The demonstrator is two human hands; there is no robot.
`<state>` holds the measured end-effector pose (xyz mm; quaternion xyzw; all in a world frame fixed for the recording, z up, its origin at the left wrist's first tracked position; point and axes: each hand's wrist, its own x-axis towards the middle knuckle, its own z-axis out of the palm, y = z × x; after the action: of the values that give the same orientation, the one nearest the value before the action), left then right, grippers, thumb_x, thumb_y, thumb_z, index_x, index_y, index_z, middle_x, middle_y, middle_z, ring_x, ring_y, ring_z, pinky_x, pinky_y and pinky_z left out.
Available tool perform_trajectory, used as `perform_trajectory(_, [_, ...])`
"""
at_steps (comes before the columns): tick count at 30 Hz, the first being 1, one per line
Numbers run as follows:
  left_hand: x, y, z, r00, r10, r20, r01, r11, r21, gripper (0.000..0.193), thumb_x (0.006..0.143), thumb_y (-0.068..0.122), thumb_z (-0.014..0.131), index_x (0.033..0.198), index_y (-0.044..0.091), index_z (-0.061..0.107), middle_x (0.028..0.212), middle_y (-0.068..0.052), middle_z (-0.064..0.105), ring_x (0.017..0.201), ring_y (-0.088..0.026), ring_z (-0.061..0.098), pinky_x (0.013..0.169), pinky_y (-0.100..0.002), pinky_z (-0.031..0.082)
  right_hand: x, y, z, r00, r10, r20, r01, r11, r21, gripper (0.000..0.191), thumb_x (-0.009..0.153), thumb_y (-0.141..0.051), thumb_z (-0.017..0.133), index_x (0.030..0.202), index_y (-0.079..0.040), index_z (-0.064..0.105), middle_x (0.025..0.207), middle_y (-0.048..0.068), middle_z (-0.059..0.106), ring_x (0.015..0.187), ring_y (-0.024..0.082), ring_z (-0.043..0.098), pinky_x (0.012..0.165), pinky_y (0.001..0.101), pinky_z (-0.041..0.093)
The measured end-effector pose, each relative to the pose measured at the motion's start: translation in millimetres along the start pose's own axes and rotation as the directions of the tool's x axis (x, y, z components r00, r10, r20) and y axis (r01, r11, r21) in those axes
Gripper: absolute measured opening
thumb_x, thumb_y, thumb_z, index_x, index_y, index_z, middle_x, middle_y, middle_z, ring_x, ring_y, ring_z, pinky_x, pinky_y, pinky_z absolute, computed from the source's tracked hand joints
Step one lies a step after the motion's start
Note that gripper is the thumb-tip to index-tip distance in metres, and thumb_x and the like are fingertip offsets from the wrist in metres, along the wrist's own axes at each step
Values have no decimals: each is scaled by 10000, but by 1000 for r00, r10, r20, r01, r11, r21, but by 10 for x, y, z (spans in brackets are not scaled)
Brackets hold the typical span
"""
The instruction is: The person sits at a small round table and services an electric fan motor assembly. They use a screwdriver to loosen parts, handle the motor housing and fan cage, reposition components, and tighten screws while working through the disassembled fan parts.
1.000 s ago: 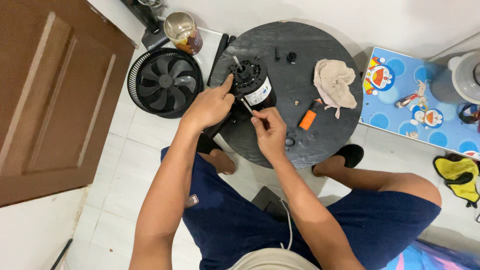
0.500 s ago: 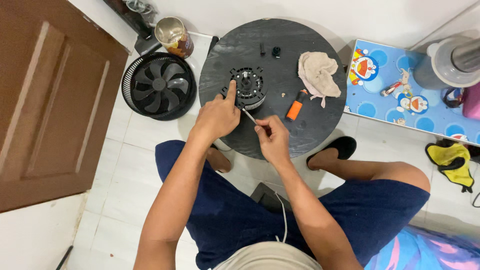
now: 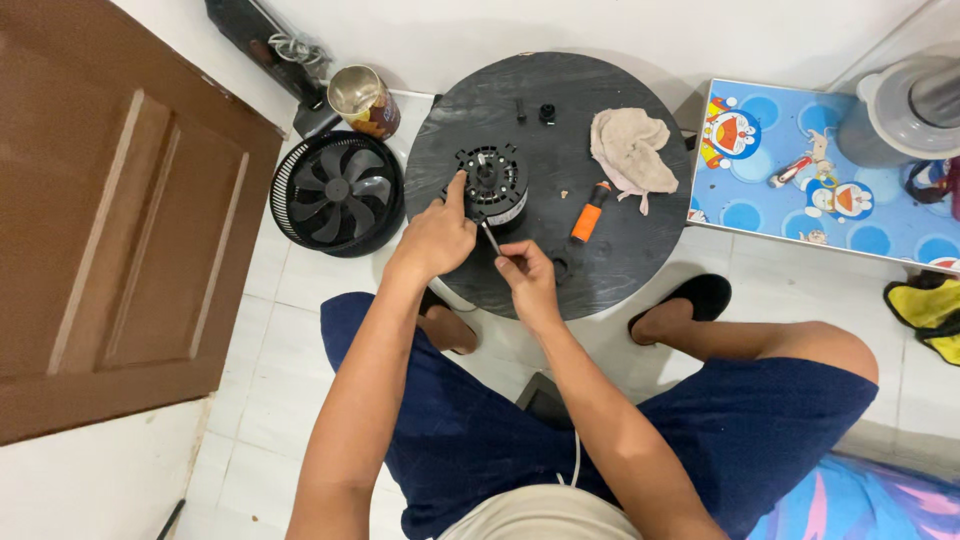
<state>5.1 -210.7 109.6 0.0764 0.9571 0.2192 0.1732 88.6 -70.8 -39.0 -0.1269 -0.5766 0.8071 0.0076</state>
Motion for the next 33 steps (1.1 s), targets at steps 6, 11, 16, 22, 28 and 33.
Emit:
perform_trajectory(6, [71, -21, 47, 1000, 2, -20, -2, 999, -34, 745, 911, 227, 473, 1597, 61, 238, 1194, -387, 616, 1119, -538, 605, 1037, -544, 443, 101, -46, -26, 996, 54, 69, -65, 984, 166, 108, 922, 1, 681, 1006, -50, 635, 944, -19, 629, 850, 67, 617, 779, 262, 566])
perform_trajectory(11, [-10, -20, 208, 985, 42, -170, -61, 992, -110, 696, 949, 203, 496, 1582, 25, 265, 1156, -382, 623, 1047, -539, 629, 968, -550, 478, 132, -109, -82, 993, -7, 119, 0, 998, 63, 103, 945, 15, 682, 1005, -47, 627, 981, -4, 621, 834, 75, 592, 716, 257, 511])
perform_trajectory(16, [-80, 84, 329, 966, 27, -258, -59, 992, -116, 658, 996, 199, 494, 1577, -19, 275, 1139, -409, 610, 947, -562, 651, 884, -564, 532, 176, -66, -121, 995, -11, 100, 7, 999, 42, 121, 931, 24, 681, 986, -60, 614, 992, -12, 629, 817, 72, 586, 705, 246, 497])
perform_trajectory(22, [-145, 324, 365, 971, -101, -215, 85, 993, -83, 704, 1002, 250, 496, 1582, -8, 190, 1238, -425, 544, 907, -564, 665, 807, -581, 549, 213, -30, -171, 996, -13, 88, 6, 997, 76, 130, 941, 34, 668, 1004, -61, 603, 966, -8, 622, 805, 70, 579, 704, 247, 490])
perform_trajectory(28, [-115, 445, 399, 946, -166, -278, 139, 984, -115, 693, 998, 254, 491, 1571, -13, 208, 1256, -427, 541, 928, -578, 655, 801, -583, 550, 261, -17, -176, 994, -33, 103, 24, 996, 88, 116, 940, 24, 647, 1012, -58, 606, 945, 6, 647, 811, 79, 603, 727, 247, 508])
perform_trajectory(33, [-91, 486, 399, 937, -212, -277, 186, 975, -119, 680, 1009, 268, 478, 1572, -13, 222, 1208, -416, 568, 925, -565, 663, 816, -578, 550, 351, -36, -194, 987, 50, 153, -75, 983, 166, 118, 931, 34, 652, 997, -52, 606, 914, 11, 659, 805, 86, 614, 718, 253, 514])
